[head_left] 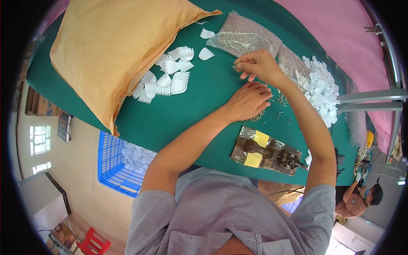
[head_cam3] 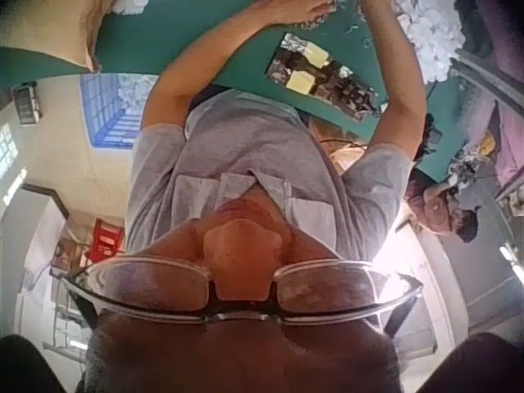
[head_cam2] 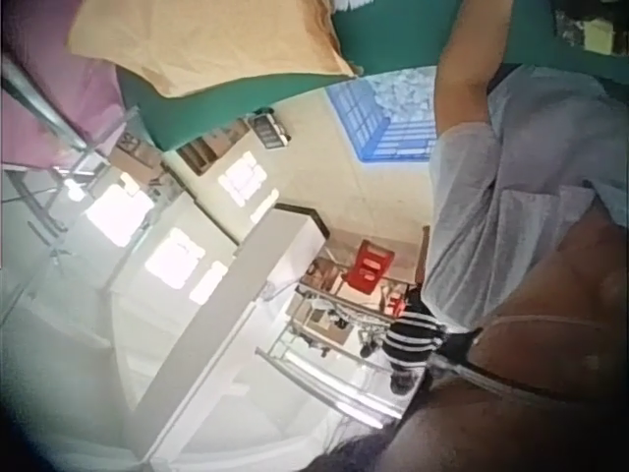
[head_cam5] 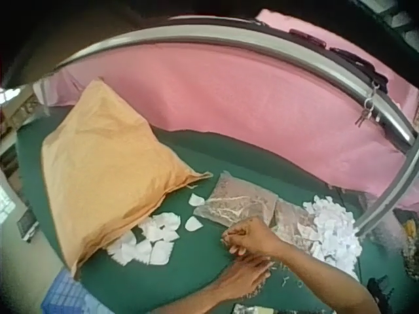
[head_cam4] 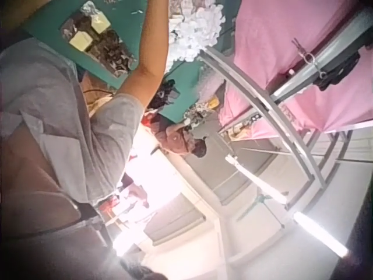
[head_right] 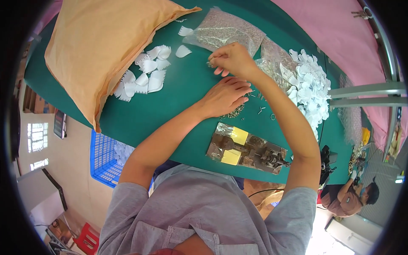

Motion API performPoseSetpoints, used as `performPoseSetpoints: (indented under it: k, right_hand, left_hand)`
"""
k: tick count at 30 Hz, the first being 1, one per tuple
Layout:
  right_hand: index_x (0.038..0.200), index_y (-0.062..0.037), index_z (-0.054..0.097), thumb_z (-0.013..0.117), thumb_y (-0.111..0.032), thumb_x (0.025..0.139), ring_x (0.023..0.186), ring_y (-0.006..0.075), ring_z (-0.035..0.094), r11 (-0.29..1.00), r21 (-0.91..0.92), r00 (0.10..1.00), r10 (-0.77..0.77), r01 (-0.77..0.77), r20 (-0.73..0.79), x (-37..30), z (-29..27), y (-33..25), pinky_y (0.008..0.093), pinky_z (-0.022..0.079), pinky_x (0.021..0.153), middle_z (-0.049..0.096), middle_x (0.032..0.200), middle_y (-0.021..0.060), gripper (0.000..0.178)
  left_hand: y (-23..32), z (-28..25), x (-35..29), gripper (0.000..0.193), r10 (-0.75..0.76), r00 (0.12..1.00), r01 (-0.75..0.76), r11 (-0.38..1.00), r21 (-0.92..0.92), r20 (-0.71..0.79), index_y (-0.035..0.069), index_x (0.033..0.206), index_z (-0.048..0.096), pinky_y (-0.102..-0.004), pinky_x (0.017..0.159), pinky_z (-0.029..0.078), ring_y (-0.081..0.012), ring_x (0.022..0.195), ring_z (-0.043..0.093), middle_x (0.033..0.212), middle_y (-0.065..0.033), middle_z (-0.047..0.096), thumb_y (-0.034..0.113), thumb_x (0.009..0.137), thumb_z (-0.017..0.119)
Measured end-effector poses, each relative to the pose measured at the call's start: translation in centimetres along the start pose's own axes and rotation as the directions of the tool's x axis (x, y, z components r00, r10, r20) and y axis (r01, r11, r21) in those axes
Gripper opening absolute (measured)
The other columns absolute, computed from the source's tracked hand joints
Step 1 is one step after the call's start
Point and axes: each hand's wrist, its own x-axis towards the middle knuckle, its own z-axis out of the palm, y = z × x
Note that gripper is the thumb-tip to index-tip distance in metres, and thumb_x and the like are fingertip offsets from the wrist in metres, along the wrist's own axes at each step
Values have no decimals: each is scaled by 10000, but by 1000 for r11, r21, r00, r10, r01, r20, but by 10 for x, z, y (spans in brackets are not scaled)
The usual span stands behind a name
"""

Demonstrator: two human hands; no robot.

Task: The person sorts small metal clips on a green surface, then joins a white plastic component with a clip using a metal jig. They repeat this process, placing the parts into the jig and removing the assembled pieces.

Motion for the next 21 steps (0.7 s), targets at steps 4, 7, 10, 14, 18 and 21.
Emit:
performPoseSetpoints:
  k: [4, 7, 10, 14, 18, 21]
  right_hand:
    - [1049, 47, 770, 706, -84, 924, 700, 151, 750, 999, -19, 997, 34, -33, 68, 9, 29, -8, 268, 596, 591, 776, 878, 102, 192]
    - [1066, 30, 773, 687, -93, 931, 722, 152, 749, 998, -64, 1000, -9, 9, 6, 8, 25, -5, 273, 600, 595, 780, 897, 95, 202]
    - [1179, 6, 753, 628, -122, 980, 786, 121, 726, 986, -160, 999, 45, -48, -23, -1, 23, -6, 283, 595, 654, 785, 978, 93, 268]
    - [1145, -18, 764, 667, -77, 951, 844, 158, 738, 955, -283, 995, -97, 85, -28, -13, 35, 13, 304, 597, 753, 786, 1019, 95, 225]
    - [1076, -49, 773, 746, -78, 889, 861, 230, 740, 875, -434, 971, -240, 214, -6, -12, 55, 9, 341, 578, 803, 762, 1008, 93, 191]
    - [1035, -58, 773, 761, -93, 872, 846, 244, 734, 858, -484, 977, -211, 170, -30, -8, 60, 9, 360, 573, 777, 745, 962, 92, 167]
  left_hand:
    - [-2, -3, -2, 350, -16, 999, 13, 997, 75, 40, 65, 1258, 664, -490, 1093, 444, -321, 1314, 556, 1378, -134, 622, 313, 1014, 628]
    - [-2, -7, 0, 373, -36, 999, 33, 996, 82, 36, 64, 1245, 659, -498, 1067, 455, -331, 1290, 568, 1359, -147, 623, 346, 1002, 640]
    - [-1, -11, 1, 381, -70, 994, 62, 993, 101, 80, 74, 1255, 647, -501, 1055, 460, -344, 1278, 572, 1354, -159, 622, 355, 999, 640]
    - [2, -14, 5, 440, -190, 952, 190, 982, 23, 239, 99, 1361, 608, -525, 1080, 444, -362, 1308, 559, 1407, -166, 605, 357, 1006, 620]
    - [-13, 13, -12, 534, -99, 994, 103, 987, 125, -37, 79, 1397, 603, -574, 1152, 378, -401, 1367, 518, 1444, -186, 595, 397, 970, 650]
    - [-14, 16, -9, 573, -123, 988, 105, 977, 183, 91, 174, 1538, 513, -553, 1227, 323, -320, 1472, 461, 1588, -112, 509, 383, 1012, 601]
